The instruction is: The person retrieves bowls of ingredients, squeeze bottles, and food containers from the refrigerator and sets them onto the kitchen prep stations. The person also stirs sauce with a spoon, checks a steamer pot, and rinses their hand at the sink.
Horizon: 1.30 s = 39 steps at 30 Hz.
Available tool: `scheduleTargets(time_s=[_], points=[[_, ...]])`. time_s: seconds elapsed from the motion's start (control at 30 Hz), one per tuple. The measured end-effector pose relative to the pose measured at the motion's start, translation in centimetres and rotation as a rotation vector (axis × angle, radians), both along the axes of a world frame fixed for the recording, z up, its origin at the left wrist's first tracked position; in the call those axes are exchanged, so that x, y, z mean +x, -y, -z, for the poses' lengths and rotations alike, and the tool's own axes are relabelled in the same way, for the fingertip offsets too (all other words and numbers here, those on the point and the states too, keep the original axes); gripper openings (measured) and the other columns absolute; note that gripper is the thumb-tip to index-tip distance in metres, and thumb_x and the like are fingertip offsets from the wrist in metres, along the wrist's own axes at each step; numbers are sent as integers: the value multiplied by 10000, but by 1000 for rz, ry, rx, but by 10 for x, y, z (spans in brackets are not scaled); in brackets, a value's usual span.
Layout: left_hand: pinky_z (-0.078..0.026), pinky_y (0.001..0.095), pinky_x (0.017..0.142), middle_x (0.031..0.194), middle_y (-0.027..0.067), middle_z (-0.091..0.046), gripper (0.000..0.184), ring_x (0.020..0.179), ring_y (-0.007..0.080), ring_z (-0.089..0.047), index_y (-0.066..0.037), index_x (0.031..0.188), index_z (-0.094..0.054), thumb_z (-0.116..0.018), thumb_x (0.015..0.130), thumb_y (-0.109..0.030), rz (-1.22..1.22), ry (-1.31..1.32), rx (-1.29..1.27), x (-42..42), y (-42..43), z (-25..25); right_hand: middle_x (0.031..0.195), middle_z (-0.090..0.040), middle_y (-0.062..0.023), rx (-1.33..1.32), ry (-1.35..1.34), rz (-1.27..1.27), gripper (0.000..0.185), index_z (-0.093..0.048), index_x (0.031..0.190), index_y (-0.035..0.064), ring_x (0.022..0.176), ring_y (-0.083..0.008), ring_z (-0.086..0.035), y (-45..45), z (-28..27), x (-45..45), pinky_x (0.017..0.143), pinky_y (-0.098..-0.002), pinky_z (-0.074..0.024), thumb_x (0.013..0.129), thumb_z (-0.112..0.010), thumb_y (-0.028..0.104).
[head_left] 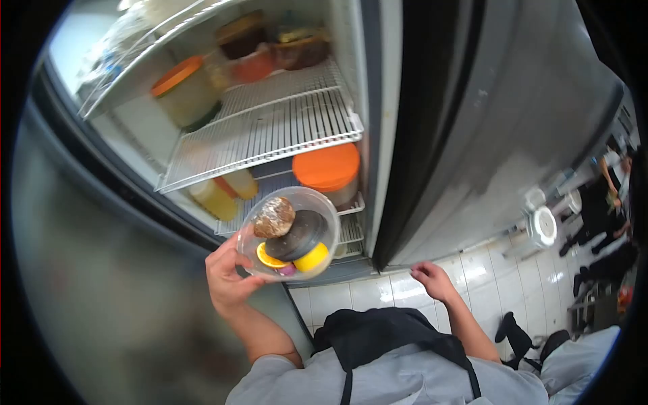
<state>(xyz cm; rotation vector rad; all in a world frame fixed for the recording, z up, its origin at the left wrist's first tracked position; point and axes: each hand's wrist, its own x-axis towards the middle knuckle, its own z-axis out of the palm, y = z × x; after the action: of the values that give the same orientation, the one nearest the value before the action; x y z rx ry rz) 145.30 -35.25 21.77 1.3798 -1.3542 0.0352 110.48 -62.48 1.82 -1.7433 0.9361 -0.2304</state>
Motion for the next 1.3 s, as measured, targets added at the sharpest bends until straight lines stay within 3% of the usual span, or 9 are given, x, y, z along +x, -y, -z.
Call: scheduleTargets(time_s=[0.17,0.37,0.43,0.53,0.63,0.9,1.07,1.2,1.3], points=[[-520,380,867,1202,343,-595,435,1101,408,-637,-4,723,-581,-909,583,-254,328,96,101,-45,76,13,957,-643,-42,130,511,-53,216,-606,1041,32,880,-125,-580,-27,-116,8,792,-285,-476,947,-630,225],[-526,390,823,1206,264,-618,323,1045,355,-656,-11,938,-647,-823,707,-152,651,194,197,-111,162,59,805,-615,-90,-115,145,229,468,-564,1027,65,748,-233,-604,-17,-139,-43,670,-359,-484,873,-659,496],[-503,341,878,1172,185,-649,511,1047,236,-621,64,1253,-578,-768,796,-65,708,103,345,-132,181,60,967,-640,-131,-276,217,281,547,-514,1172,71,881,-287,-639,-23,-126,-71,752,-413,-507,841,-694,467],[-523,323,832,1168,149,-649,565,1014,195,-618,89,1214,-603,-820,694,55,887,-198,542,-142,216,71,1346,-516,-186,-366,255,311,686,-440,1309,91,1156,-355,-572,-45,-123,-106,958,-420,-460,781,-769,380],[-522,302,799,1160,121,-642,510,964,170,-610,88,1187,-623,-803,710,70,1076,-5,441,-165,226,48,1506,-343,-198,-412,259,404,762,-409,1363,116,1283,-375,-479,-97,-142,-117,1051,-418,-399,745,-798,334],[-525,249,728,1073,101,-655,524,851,130,-627,75,1213,-604,-798,726,68,1341,151,543,-305,248,19,1282,-536,-139,-648,46,787,323,-569,849,63,940,-362,-629,-179,-156,-209,756,-401,-521,716,-807,236],[-470,421,962,1462,223,-380,745,1257,305,-483,-28,1462,-325,-726,835,-57,1809,-181,277,-404,220,9,1168,-611,-133,-927,-156,1046,324,-604,766,75,923,-326,-655,-310,-225,-289,740,-373,-535,650,-852,247],[-491,464,906,1429,229,-439,674,1185,381,-550,-65,1432,-397,-715,840,-119,1569,22,714,-453,226,69,1088,-681,-151,-1062,-363,1383,326,-630,740,86,1063,-293,-658,-450,-286,-346,858,-349,-536,564,-902,127],[-523,366,814,1291,226,-571,675,978,299,-659,-31,1340,-496,-792,742,-130,1433,215,606,-484,206,139,1143,-666,-210,-1129,-648,1817,259,-602,691,49,1029,-265,-672,-541,-319,-379,890,-346,-526,579,-830,-5]])
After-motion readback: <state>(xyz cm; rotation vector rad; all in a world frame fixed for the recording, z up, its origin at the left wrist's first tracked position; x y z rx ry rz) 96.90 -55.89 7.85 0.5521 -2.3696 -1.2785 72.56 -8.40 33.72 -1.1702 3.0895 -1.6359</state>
